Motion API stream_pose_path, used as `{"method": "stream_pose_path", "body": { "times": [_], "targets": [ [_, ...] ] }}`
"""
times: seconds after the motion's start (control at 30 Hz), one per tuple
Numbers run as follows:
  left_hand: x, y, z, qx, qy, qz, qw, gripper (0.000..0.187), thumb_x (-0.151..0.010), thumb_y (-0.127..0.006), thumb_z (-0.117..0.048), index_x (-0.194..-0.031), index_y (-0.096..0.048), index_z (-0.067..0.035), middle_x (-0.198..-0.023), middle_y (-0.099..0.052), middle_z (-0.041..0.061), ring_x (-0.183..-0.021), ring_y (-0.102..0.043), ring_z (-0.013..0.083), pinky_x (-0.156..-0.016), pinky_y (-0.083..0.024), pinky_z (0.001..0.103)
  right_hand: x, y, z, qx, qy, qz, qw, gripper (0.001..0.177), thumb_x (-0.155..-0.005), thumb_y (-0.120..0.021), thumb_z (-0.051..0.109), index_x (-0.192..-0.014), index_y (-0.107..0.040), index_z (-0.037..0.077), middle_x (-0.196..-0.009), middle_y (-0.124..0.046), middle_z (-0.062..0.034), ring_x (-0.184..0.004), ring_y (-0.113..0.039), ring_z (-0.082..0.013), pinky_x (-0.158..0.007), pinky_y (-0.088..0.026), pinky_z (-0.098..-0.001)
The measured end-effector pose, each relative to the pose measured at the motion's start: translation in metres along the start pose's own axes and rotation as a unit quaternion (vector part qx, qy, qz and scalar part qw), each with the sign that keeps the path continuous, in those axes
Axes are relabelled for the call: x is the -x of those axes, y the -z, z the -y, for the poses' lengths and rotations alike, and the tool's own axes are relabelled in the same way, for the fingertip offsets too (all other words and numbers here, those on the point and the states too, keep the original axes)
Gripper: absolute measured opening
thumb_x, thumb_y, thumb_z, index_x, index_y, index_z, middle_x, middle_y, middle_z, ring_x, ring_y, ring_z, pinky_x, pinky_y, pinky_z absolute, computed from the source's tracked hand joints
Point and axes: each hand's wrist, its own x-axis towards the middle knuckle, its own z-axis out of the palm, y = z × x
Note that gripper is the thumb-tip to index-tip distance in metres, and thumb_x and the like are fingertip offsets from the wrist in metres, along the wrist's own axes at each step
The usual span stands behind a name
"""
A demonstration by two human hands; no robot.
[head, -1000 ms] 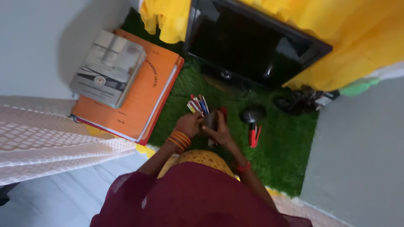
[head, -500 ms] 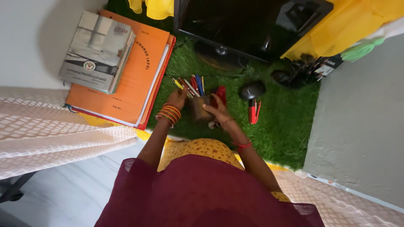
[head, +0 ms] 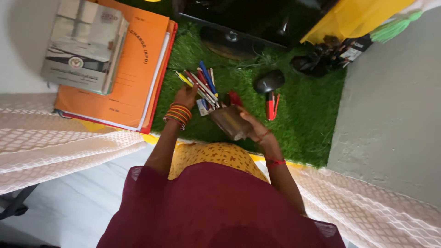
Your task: The person wipes the covers of stacked files and a green notebook with a red cloth, then wipes a computer mouse and a small black device on a green mat. The person also empties a pen holder, wipes the pens and pencils individually, and places them back on the mat.
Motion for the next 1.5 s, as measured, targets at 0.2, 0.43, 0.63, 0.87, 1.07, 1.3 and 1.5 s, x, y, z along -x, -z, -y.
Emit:
{"method": "stream_pose_path", "body": {
  "times": [0.2,0.43,0.63,0.87,1.07,1.3,1.5],
  "targets": [
    [0.034,-0.004,-0.025,-0.098,-0.091,-0.091,0.987,0.077,-0.088,-0.068,-0.058,-0.134,-0.054,0.003,-0.123,-0.064,0.026,-0.113,-0.061,0.0452,-0.098,-0.049,0.05,0.051,0.029,0.019,-0.079,0.258,0.016,0.963,0.107,-0.082,-0.083,0.051,-0.166,-0.024,0.019,-0.162,-0.038,-0.0146,-0.147,-0.044,-0.0325,-0.119,-0.046,-0.0477],
    [0.066,-0.042,-0.033,-0.327,-0.343,-0.056,0.879,0.062,-0.096,-0.07,-0.049,-0.143,-0.056,-0.011,-0.166,-0.033,0.019,-0.152,-0.026,0.0444,-0.118,-0.019,0.071,0.086,0.124,0.023,0.107,0.398,-0.403,0.817,0.1,-0.078,-0.092,0.027,-0.154,-0.028,0.014,-0.15,-0.04,-0.0146,-0.136,-0.046,-0.0318,-0.113,-0.043,-0.0466],
    [0.059,-0.027,-0.022,-0.367,-0.302,-0.015,0.88,0.055,-0.092,-0.062,-0.022,-0.147,-0.059,-0.025,-0.172,-0.028,0.012,-0.161,-0.015,0.0383,-0.118,-0.003,0.076,0.09,0.205,0.006,0.321,0.396,-0.621,0.594,0.081,-0.079,-0.097,0.022,-0.132,-0.038,0.007,-0.125,-0.054,-0.0208,-0.115,-0.058,-0.0334,-0.1,-0.048,-0.0426],
    [0.055,-0.019,-0.019,-0.34,-0.352,-0.005,0.872,0.061,-0.092,-0.058,-0.017,-0.152,-0.054,-0.024,-0.175,-0.026,0.014,-0.163,-0.012,0.0431,-0.124,-0.002,0.073,0.071,0.27,0.012,0.362,0.365,-0.651,0.558,0.07,-0.081,-0.097,0.022,-0.123,-0.043,0.006,-0.118,-0.06,-0.021,-0.11,-0.06,-0.0376,-0.098,-0.048,-0.0453],
    [0.051,-0.022,-0.016,-0.337,-0.347,-0.009,0.875,0.065,-0.088,-0.056,-0.015,-0.152,-0.053,-0.027,-0.174,-0.027,0.013,-0.162,-0.013,0.0427,-0.124,-0.003,0.073,0.042,0.292,0.016,0.35,0.405,-0.632,0.561,0.079,-0.081,-0.094,0.021,-0.14,-0.046,-0.001,-0.133,-0.055,-0.0252,-0.124,-0.056,-0.042,-0.106,-0.046,-0.0468],
    [0.054,-0.024,-0.018,-0.324,-0.342,-0.011,0.882,0.062,-0.09,-0.056,-0.017,-0.151,-0.053,-0.026,-0.173,-0.028,0.013,-0.162,-0.013,0.0425,-0.124,-0.004,0.073,0.022,0.287,0.016,0.379,0.402,-0.684,0.476,0.095,-0.082,-0.094,0.026,-0.153,-0.037,-0.001,-0.15,-0.048,-0.0253,-0.138,-0.05,-0.0429,-0.118,-0.041,-0.0462],
    [0.051,-0.023,-0.017,-0.328,-0.338,-0.004,0.882,0.061,-0.09,-0.056,-0.018,-0.15,-0.054,-0.026,-0.173,-0.028,0.013,-0.161,-0.013,0.0424,-0.125,-0.003,0.071,0.025,0.276,0.016,0.412,0.423,-0.695,0.41,0.106,-0.075,-0.096,0.029,-0.149,-0.031,-0.008,-0.148,-0.038,-0.0277,-0.137,-0.04,-0.0425,-0.116,-0.036,-0.0491]
  ]
}}
